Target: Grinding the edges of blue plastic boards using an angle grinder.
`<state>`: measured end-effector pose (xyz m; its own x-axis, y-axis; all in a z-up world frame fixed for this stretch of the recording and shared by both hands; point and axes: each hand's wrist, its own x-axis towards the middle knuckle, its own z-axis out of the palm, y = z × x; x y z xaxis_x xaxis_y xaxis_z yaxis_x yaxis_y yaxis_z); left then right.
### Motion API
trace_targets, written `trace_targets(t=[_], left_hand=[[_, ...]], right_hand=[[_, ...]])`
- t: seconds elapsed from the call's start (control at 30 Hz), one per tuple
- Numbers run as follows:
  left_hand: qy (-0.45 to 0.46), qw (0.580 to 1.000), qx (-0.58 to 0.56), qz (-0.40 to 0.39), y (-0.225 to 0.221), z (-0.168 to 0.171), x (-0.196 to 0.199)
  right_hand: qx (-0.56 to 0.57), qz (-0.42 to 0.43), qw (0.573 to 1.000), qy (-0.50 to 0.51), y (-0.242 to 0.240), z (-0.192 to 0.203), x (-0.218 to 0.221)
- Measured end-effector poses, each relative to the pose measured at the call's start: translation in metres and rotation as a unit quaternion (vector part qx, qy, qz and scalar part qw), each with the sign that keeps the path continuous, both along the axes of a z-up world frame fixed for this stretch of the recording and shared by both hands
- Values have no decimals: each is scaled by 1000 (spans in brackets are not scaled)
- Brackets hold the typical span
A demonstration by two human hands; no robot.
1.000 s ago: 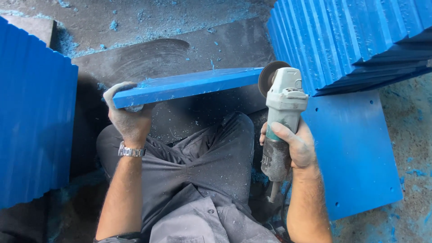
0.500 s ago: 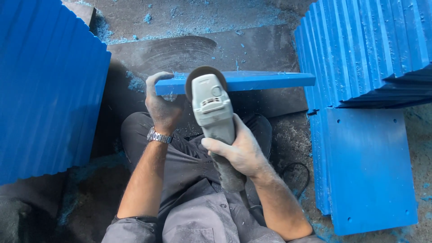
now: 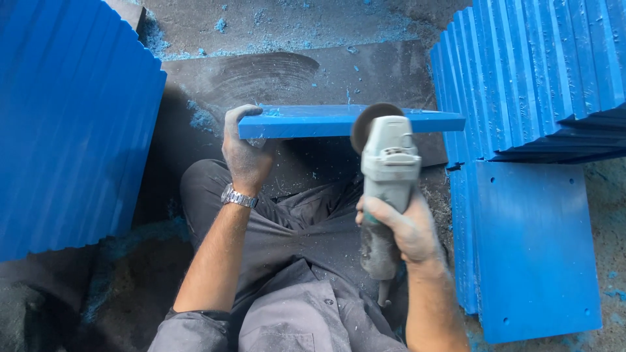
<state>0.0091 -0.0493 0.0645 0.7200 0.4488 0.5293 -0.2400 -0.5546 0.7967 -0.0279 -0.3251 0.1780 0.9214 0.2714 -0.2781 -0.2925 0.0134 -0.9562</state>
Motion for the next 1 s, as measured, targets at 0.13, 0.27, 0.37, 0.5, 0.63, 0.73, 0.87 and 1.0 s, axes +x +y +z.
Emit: trace_targets(t=[0.13, 0.27, 0.37, 0.5, 0.63, 0.73, 0.87, 1.0], left_hand=[[-12, 1000, 18, -3, 0, 8, -2], [-4, 1000, 14, -8, 1, 7, 1], [-4, 1000, 13, -4, 2, 7, 2], [2, 1000, -17, -2, 1, 9, 5], [14, 1000, 2, 4, 4, 5, 8], [15, 999, 28, -6, 6, 5, 6], [11, 1000, 16, 3, 5, -2, 9], [6, 1000, 5, -6, 5, 2, 8]], right_hand=[[-46, 53, 998, 0, 28, 8, -2], [-20, 26, 999, -4, -2, -1, 1], [22, -33, 999, -14, -33, -1, 4], [9, -64, 998, -22, -54, -5, 8], [4, -23, 1000, 7, -12, 4, 7], [-31, 30, 999, 7, 15, 6, 3], [-32, 41, 999, 5, 0, -3, 5], [35, -60, 998, -3, -33, 6, 8]])
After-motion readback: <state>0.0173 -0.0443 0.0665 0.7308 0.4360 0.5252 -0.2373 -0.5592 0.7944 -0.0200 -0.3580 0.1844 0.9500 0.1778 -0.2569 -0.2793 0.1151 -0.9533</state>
